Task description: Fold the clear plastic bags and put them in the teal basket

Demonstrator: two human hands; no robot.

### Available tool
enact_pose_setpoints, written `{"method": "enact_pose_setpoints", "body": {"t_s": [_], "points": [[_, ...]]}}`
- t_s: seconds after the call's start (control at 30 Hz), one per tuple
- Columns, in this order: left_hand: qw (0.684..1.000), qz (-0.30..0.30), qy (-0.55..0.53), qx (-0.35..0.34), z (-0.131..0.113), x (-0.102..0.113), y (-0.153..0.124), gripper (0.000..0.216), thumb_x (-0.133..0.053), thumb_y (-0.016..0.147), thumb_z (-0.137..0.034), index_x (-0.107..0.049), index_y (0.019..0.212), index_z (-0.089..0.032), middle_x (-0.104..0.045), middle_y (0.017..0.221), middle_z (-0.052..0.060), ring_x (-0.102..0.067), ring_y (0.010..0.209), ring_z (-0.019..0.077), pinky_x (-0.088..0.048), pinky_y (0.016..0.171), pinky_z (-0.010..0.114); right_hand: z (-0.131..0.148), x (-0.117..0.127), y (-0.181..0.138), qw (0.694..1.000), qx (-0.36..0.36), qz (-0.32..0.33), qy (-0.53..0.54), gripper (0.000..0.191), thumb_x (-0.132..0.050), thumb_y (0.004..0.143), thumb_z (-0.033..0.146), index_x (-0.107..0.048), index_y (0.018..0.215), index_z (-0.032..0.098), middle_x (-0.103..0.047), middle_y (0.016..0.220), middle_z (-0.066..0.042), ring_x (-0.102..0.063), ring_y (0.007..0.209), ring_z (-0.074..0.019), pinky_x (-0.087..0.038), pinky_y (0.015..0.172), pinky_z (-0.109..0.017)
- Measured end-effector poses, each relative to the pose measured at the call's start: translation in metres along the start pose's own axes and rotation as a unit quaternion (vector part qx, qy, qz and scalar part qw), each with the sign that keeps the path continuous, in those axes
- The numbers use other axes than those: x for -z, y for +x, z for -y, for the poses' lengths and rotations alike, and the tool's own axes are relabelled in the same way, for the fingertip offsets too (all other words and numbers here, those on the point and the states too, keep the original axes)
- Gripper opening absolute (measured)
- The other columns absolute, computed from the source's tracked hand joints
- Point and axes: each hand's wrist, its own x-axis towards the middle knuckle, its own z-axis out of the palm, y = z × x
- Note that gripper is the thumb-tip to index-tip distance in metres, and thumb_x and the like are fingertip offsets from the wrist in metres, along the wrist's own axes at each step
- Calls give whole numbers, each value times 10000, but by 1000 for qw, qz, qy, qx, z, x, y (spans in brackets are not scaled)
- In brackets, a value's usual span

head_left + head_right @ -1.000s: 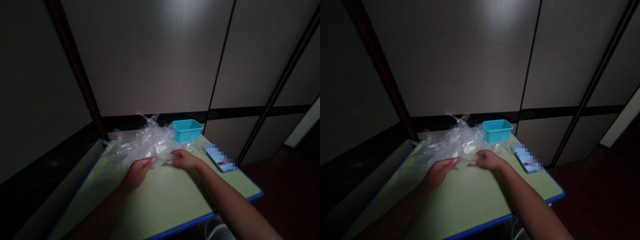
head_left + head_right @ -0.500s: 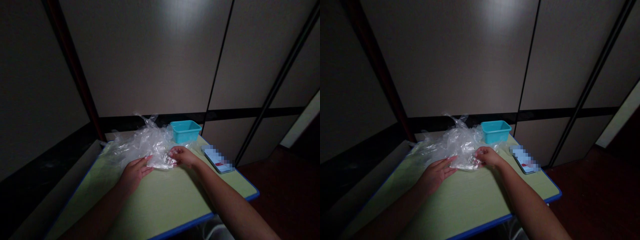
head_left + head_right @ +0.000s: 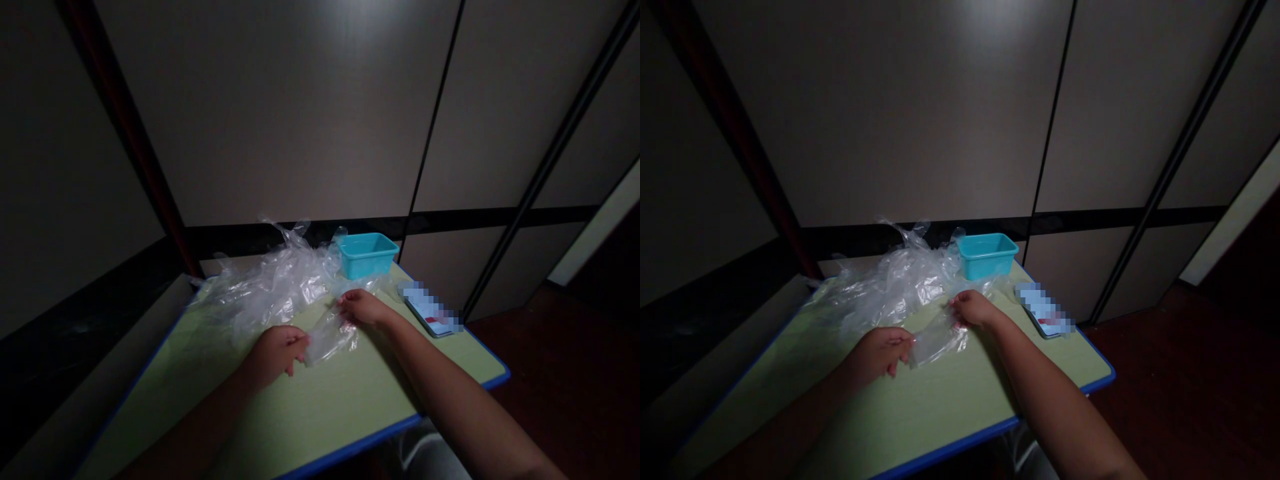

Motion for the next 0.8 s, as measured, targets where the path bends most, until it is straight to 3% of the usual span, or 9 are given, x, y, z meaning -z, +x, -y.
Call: {"method": "enact_pose_setpoints", "body": {"t_s": [0.13, 0.23, 0.33, 0.43, 0.67, 0.8], "points": [[970, -64, 169, -160, 1, 0, -2, 181, -568, 727, -343, -662, 765, -194, -621, 713, 13, -573, 656, 155, -441, 615, 250, 0, -4, 0, 1000, 13, 8, -2, 169, -472, 849, 305, -515, 796, 150, -587, 652, -19, -557, 474, -102, -429, 430, -205], [940, -95, 227, -236, 0, 0, -1, 161, -591, 711, -276, -642, 847, -205, -605, 880, 35, -550, 855, 193, -421, 779, 296, -1, 1, 0, 987, 60, -35, -146, 182, -406, 879, 289, -528, 898, 155, -615, 721, -45, -570, 517, -119, -434, 479, -229], [924, -131, 266, -243, 5, 2, 4, 91, -587, 713, -247, -600, 788, -197, -581, 844, 35, -525, 862, 206, -407, 782, 316, 0, 11, 1, 946, 114, -101, -285, 173, -467, 843, 275, -569, 879, 141, -620, 768, -76, -566, 634, -153, -410, 563, -250], [919, -152, 284, -228, 14, 3, 10, 48, -559, 730, -225, -573, 769, -200, -571, 819, 27, -519, 837, 202, -407, 769, 321, 0, 19, 3, 932, 144, -109, -313, 130, -523, 795, 230, -591, 849, 133, -614, 820, -80, -537, 719, -159, -381, 624, -250], [917, -131, 297, -232, 19, 0, 17, 79, -533, 752, -201, -606, 784, -195, -597, 805, 30, -524, 831, 203, -409, 776, 333, -7, 15, 5, 919, 187, 29, -345, 54, -583, 730, 157, -619, 761, 130, -597, 692, -5, -485, 614, -94, -346, 567, -188], [910, -134, 305, -244, 16, -2, 15, 139, -574, 753, -260, -619, 862, -188, -614, 886, 45, -519, 893, 214, -413, 808, 343, -8, 15, 6, 908, 198, 67, -362, 60, -616, 717, 177, -619, 760, 135, -589, 673, 8, -479, 606, -89, -340, 568, -185]]}}
